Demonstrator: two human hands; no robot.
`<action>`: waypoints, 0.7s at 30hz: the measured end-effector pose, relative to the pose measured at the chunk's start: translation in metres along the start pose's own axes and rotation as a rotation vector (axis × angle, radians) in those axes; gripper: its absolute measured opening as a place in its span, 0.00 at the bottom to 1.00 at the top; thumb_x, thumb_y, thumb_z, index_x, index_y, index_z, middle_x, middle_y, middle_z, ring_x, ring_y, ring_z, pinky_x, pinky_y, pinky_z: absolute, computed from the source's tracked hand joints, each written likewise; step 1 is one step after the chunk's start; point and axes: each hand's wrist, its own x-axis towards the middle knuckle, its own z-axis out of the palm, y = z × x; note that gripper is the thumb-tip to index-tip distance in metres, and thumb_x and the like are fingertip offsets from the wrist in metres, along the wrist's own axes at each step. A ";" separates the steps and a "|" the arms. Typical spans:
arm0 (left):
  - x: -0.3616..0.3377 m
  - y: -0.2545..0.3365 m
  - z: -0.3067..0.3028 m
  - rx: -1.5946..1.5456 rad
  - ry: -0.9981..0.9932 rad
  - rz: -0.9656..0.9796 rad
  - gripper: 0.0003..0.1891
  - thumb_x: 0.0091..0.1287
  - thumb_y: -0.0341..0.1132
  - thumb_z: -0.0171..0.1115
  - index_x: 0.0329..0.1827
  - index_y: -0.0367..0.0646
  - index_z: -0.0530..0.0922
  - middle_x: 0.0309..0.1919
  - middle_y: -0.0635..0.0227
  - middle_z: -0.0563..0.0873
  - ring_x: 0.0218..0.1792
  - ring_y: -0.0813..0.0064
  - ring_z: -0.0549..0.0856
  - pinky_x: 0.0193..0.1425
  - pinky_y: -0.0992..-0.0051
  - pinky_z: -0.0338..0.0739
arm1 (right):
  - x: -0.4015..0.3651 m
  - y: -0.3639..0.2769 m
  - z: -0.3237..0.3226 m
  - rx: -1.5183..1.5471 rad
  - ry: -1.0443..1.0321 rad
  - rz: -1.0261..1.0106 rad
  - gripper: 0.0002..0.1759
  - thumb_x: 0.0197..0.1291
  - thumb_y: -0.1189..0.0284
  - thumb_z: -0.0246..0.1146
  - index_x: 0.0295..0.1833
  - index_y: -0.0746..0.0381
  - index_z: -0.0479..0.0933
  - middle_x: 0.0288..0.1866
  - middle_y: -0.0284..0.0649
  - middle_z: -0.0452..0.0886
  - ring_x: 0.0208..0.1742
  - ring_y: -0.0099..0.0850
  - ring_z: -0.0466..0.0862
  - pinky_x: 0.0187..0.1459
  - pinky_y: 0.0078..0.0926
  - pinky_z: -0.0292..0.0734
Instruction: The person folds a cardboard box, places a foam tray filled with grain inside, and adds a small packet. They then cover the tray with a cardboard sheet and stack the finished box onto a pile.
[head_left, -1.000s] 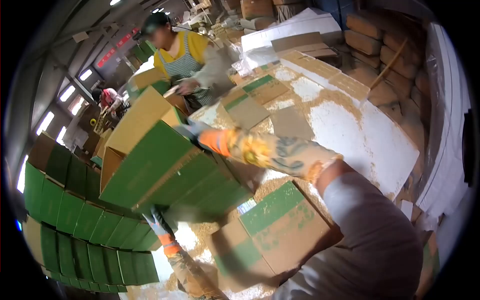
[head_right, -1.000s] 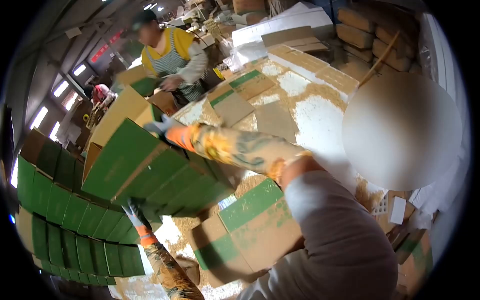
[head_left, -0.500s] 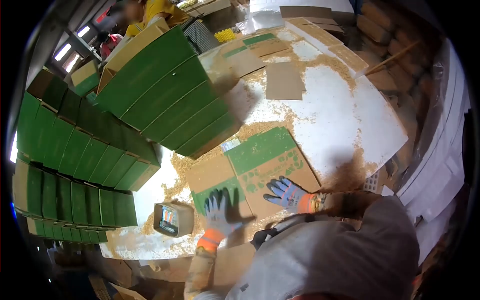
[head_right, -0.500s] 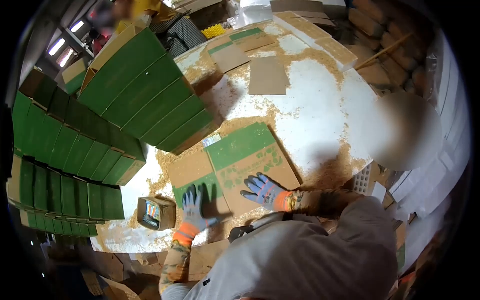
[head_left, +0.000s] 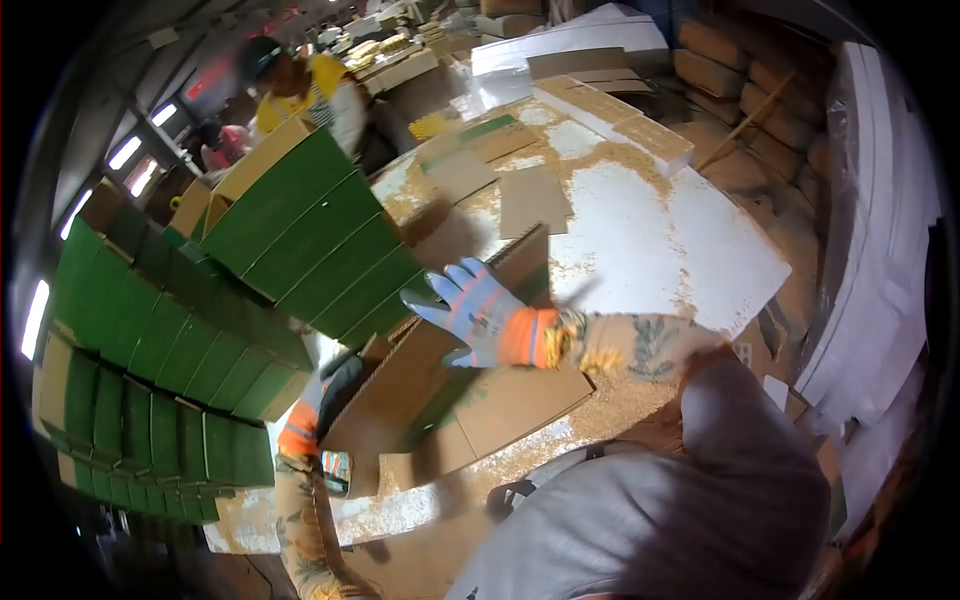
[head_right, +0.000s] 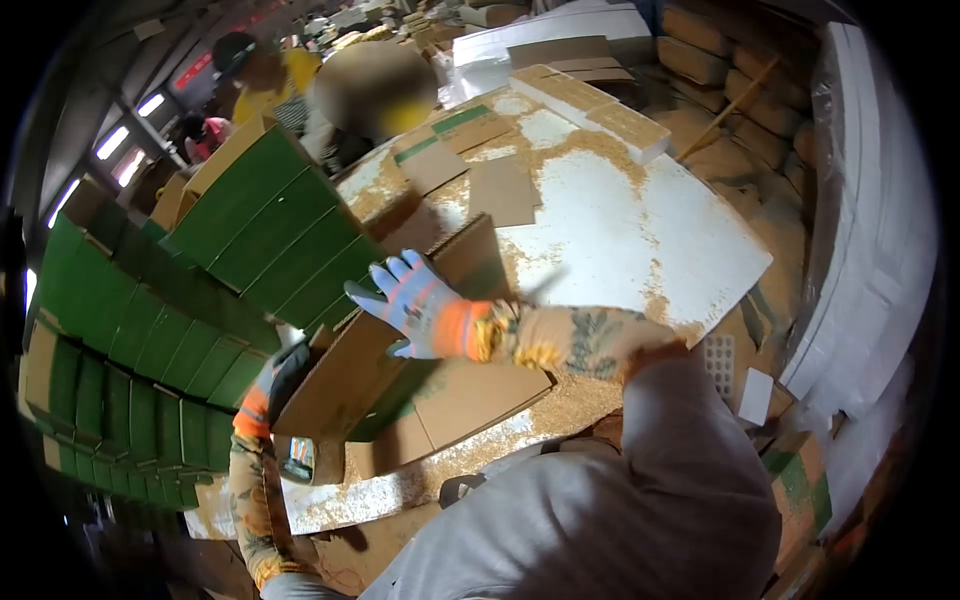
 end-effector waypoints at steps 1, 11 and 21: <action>0.006 -0.019 -0.010 -0.262 0.173 -0.074 0.21 0.61 0.37 0.59 0.55 0.37 0.71 0.40 0.70 0.80 0.41 0.81 0.76 0.46 0.79 0.71 | -0.005 -0.006 0.003 0.012 0.011 -0.020 0.44 0.45 0.46 0.60 0.66 0.53 0.58 0.52 0.44 0.68 0.54 0.42 0.68 0.58 0.44 0.59; 0.002 -0.038 0.005 0.126 0.751 0.313 0.30 0.52 0.27 0.64 0.61 0.44 0.67 0.46 0.60 0.79 0.44 0.70 0.79 0.47 0.75 0.74 | -0.030 0.017 -0.014 0.744 0.119 -0.483 0.19 0.44 0.65 0.67 0.45 0.55 0.76 0.47 0.39 0.74 0.54 0.37 0.73 0.62 0.43 0.60; -0.016 -0.055 -0.002 -0.962 -0.065 0.477 0.42 0.60 0.65 0.40 0.70 0.44 0.49 0.66 0.57 0.59 0.67 0.62 0.58 0.68 0.70 0.52 | 0.011 0.021 0.096 1.868 -0.505 -0.022 0.23 0.55 0.60 0.61 0.55 0.57 0.73 0.60 0.45 0.68 0.59 0.32 0.70 0.61 0.29 0.61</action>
